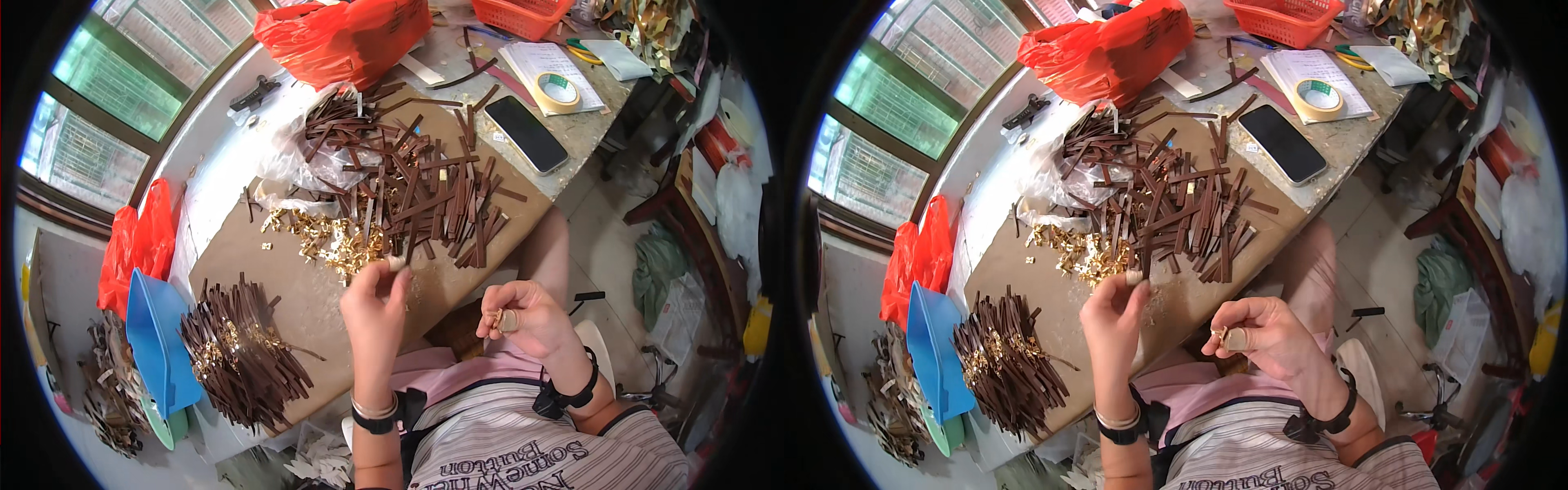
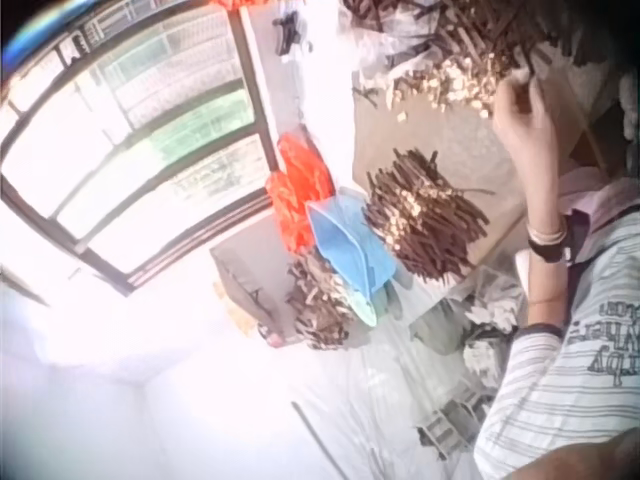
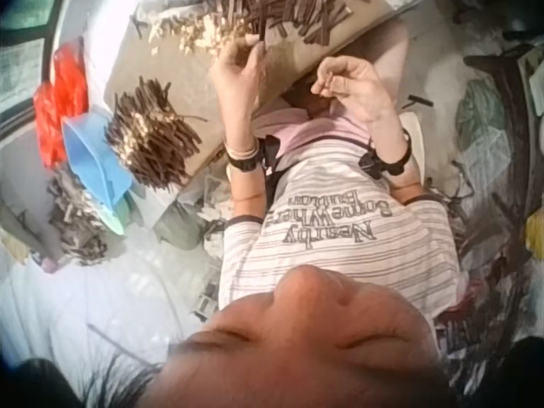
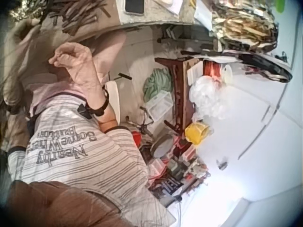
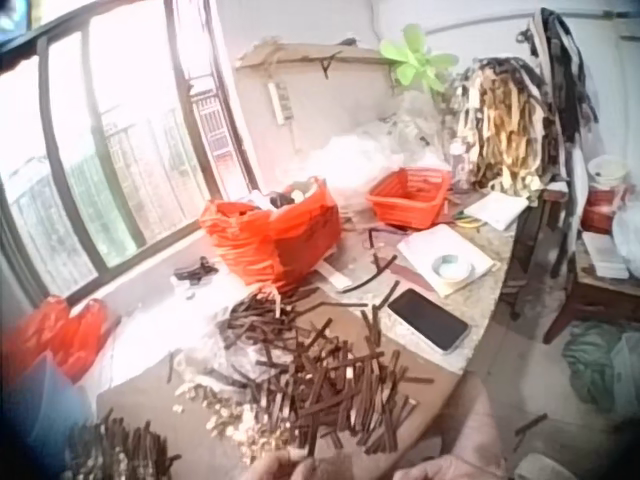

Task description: Assembling gold-colored buckles onto brown leather shoe straps at a manual workstation.

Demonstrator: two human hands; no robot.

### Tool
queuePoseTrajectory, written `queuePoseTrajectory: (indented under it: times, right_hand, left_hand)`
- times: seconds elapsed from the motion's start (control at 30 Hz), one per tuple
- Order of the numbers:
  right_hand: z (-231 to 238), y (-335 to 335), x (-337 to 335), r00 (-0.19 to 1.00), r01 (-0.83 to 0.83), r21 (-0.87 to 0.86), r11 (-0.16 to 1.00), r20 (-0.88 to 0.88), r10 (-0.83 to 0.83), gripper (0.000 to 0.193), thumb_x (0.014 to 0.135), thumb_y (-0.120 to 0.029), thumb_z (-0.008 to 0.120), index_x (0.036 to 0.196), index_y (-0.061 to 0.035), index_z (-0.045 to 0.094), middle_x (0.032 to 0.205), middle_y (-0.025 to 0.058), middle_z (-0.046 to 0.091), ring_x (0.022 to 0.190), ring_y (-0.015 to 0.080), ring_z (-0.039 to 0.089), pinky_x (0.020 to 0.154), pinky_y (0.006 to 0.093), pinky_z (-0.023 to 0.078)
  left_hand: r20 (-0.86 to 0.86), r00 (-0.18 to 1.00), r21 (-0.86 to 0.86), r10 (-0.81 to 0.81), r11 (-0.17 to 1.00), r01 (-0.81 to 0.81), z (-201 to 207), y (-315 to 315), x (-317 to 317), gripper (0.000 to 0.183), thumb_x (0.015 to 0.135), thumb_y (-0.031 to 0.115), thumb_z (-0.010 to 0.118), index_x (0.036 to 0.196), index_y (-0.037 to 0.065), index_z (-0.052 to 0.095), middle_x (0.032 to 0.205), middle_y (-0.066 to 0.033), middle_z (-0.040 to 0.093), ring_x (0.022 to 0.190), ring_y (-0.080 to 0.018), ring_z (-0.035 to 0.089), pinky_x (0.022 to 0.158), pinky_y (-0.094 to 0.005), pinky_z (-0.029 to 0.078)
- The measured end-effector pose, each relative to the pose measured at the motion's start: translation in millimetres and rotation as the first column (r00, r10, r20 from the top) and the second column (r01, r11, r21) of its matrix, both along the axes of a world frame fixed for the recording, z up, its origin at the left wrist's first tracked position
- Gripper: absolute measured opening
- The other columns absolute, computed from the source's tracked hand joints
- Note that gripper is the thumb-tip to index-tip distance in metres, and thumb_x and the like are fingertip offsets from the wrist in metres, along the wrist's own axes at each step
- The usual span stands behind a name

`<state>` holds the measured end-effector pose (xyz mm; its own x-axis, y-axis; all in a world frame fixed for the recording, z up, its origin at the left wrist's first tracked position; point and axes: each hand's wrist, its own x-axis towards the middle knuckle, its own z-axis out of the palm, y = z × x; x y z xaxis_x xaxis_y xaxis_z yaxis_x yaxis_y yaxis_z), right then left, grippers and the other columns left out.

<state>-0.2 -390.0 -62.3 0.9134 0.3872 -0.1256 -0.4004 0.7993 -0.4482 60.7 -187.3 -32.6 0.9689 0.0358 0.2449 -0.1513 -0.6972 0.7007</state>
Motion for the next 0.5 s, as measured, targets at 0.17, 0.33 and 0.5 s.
queuePoseTrajectory:
  times: [0.17, 0.33, 0.5]
  right_hand:
    - [20, 25, -6, 0.935, 0.229, -0.378, 0.897, 0.341, -0.095, 0.014, 0.075, 0.01, 0.065, 0.085, 0.0007, 0.068, 0.091, 0.0085, 0.061, 0.084, 0.0215, 0.065, 0.072, 0.0269, 0.054]
    - [33, 38, -11, 0.778, 0.536, -0.593, 0.601, 0.623, -0.08, 0.02, 0.073, 0.013, 0.063, 0.083, -0.0032, 0.07, 0.089, 0.0064, 0.059, 0.078, 0.0128, 0.057, 0.065, 0.0236, 0.046]
    - [34, 43, -16, 0.767, 0.557, -0.614, 0.56, 0.639, -0.062, 0.02, 0.074, 0.012, 0.063, 0.082, -0.0047, 0.071, 0.088, 0.0051, 0.058, 0.075, 0.0119, 0.055, 0.063, 0.0226, 0.044]
  left_hand:
    - [-0.296, 0.896, -0.929, -0.331, 0.318, -0.19, 3, -4, -50, 0.01, 0.087, 0.003, 0.061, 0.094, -0.002, 0.057, 0.091, -0.0126, 0.066, 0.083, -0.0198, 0.066, 0.078, -0.0284, 0.053]
    - [-0.21, 0.931, -0.964, -0.297, 0.219, -0.148, 5, -9, -72, 0.008, 0.086, -0.002, 0.06, 0.094, -0.001, 0.056, 0.097, -0.0172, 0.066, 0.09, -0.0229, 0.065, 0.081, -0.0318, 0.053]
    - [-0.161, 0.943, -0.97, -0.291, 0.221, -0.097, 5, -6, -80, 0.009, 0.085, -0.004, 0.061, 0.093, -0.003, 0.058, 0.1, -0.0201, 0.065, 0.093, -0.0228, 0.064, 0.084, -0.0336, 0.052]
